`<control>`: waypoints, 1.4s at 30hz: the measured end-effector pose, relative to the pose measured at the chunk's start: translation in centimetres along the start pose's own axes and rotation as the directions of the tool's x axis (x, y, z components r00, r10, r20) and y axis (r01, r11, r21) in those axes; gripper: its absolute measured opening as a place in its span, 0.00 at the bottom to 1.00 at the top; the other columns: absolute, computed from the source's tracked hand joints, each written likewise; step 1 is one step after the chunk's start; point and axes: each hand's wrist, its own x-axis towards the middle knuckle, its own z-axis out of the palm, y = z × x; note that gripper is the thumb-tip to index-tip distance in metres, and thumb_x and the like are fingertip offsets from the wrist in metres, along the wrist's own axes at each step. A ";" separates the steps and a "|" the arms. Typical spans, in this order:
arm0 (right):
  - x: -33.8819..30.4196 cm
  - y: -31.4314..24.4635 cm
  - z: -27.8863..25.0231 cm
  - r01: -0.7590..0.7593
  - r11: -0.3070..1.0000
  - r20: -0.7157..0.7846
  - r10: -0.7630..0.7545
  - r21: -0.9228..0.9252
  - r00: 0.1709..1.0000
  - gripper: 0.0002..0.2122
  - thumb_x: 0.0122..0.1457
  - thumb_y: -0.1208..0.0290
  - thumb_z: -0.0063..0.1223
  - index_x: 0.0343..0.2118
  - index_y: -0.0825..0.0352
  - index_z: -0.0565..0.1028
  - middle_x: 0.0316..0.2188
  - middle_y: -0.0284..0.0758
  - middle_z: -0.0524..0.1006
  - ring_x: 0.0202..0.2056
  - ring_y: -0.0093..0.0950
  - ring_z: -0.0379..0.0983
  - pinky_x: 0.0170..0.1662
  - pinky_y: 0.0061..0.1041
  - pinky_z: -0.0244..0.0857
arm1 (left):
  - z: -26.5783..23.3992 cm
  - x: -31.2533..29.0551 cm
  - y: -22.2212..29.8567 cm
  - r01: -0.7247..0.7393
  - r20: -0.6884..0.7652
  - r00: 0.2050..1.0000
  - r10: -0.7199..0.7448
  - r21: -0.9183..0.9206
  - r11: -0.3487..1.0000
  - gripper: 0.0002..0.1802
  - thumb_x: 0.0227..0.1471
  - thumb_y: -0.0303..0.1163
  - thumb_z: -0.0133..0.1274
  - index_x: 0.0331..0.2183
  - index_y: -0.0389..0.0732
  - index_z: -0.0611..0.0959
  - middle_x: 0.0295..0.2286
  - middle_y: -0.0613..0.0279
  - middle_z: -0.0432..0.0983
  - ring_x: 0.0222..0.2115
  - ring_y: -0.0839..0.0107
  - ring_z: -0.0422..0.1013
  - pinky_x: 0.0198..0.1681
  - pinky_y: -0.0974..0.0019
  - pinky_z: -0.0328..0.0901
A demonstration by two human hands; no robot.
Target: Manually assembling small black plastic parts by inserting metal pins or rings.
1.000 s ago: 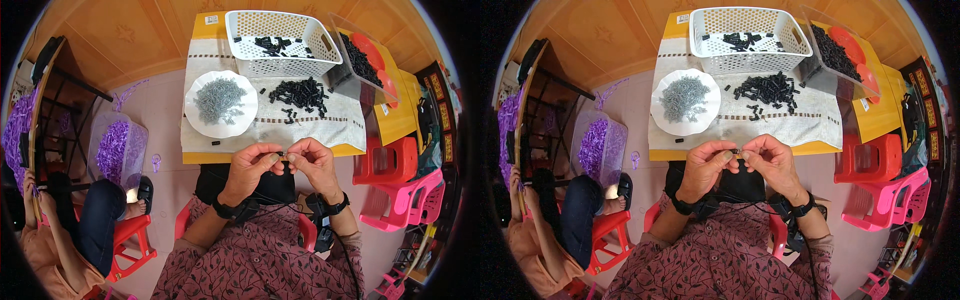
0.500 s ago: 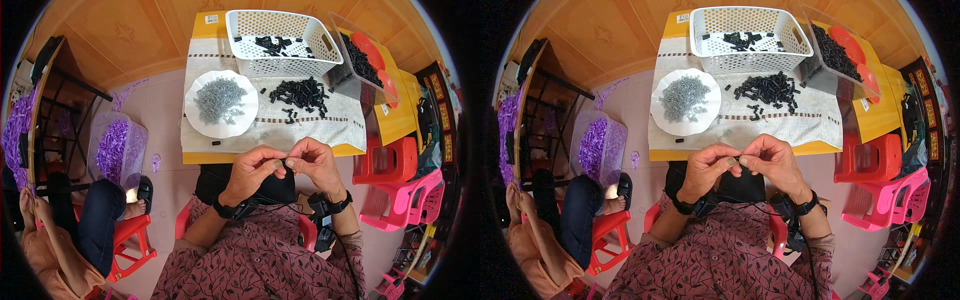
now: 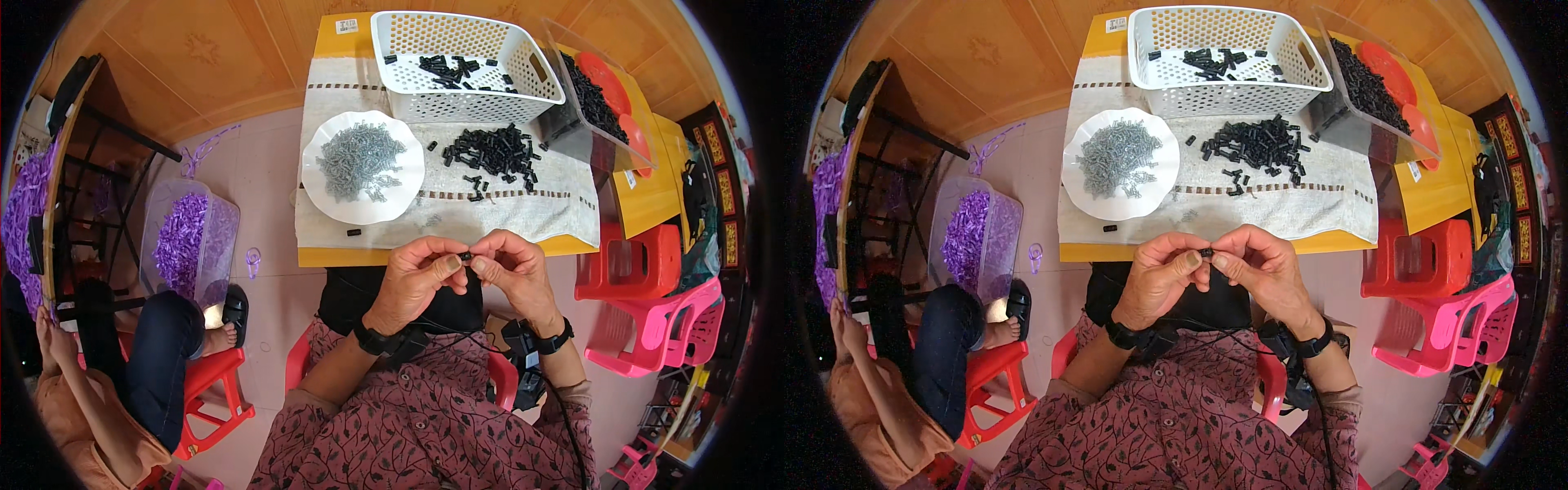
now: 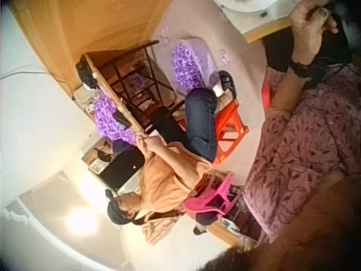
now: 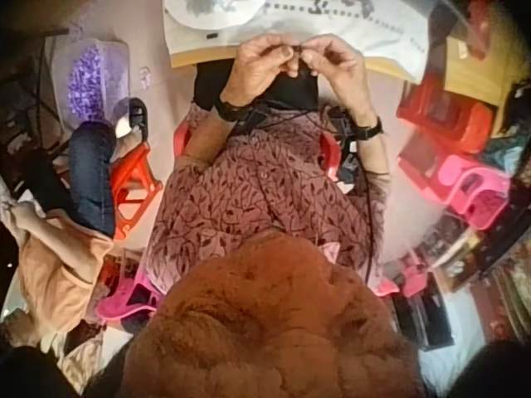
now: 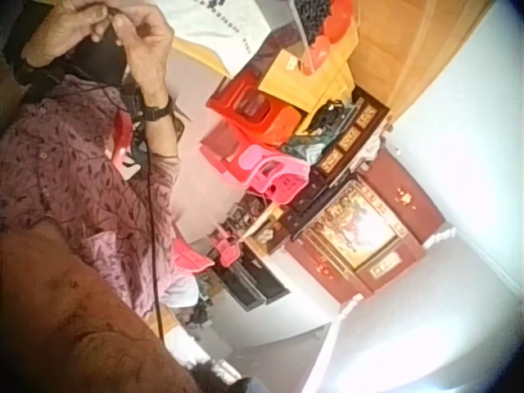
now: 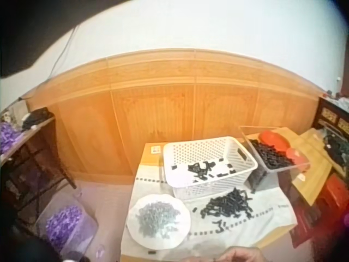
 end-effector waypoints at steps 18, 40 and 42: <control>-0.6 0.4 -0.6 0.026 1.000 -0.025 -0.027 -0.015 0.999 0.04 0.57 0.78 0.53 0.35 0.69 0.74 0.28 0.26 0.73 0.28 0.13 0.66 0.33 0.14 0.62 | 1.5 -0.4 0.4 0.003 -0.087 0.996 0.020 0.260 0.966 0.14 0.57 0.24 0.46 0.45 0.29 0.74 0.31 0.54 0.75 0.29 0.70 0.74 0.34 0.67 0.73; -0.6 1.4 -0.9 0.086 0.994 -0.031 -0.088 -0.066 0.996 0.06 0.57 0.78 0.53 0.37 0.70 0.74 0.30 0.28 0.73 0.30 0.16 0.68 0.35 0.15 0.63 | 0.6 0.2 -0.3 0.074 -0.089 0.994 -0.065 0.105 0.992 0.12 0.56 0.23 0.48 0.42 0.32 0.76 0.31 0.57 0.75 0.29 0.72 0.73 0.32 0.68 0.71; -0.6 1.0 -0.4 0.124 0.992 -0.026 -0.124 -0.003 0.992 0.05 0.57 0.78 0.53 0.37 0.71 0.74 0.30 0.29 0.73 0.29 0.15 0.68 0.34 0.15 0.63 | 0.7 0.2 -0.4 0.049 -0.096 0.995 -0.034 0.154 0.987 0.11 0.55 0.22 0.48 0.42 0.32 0.76 0.31 0.57 0.75 0.29 0.72 0.73 0.32 0.68 0.72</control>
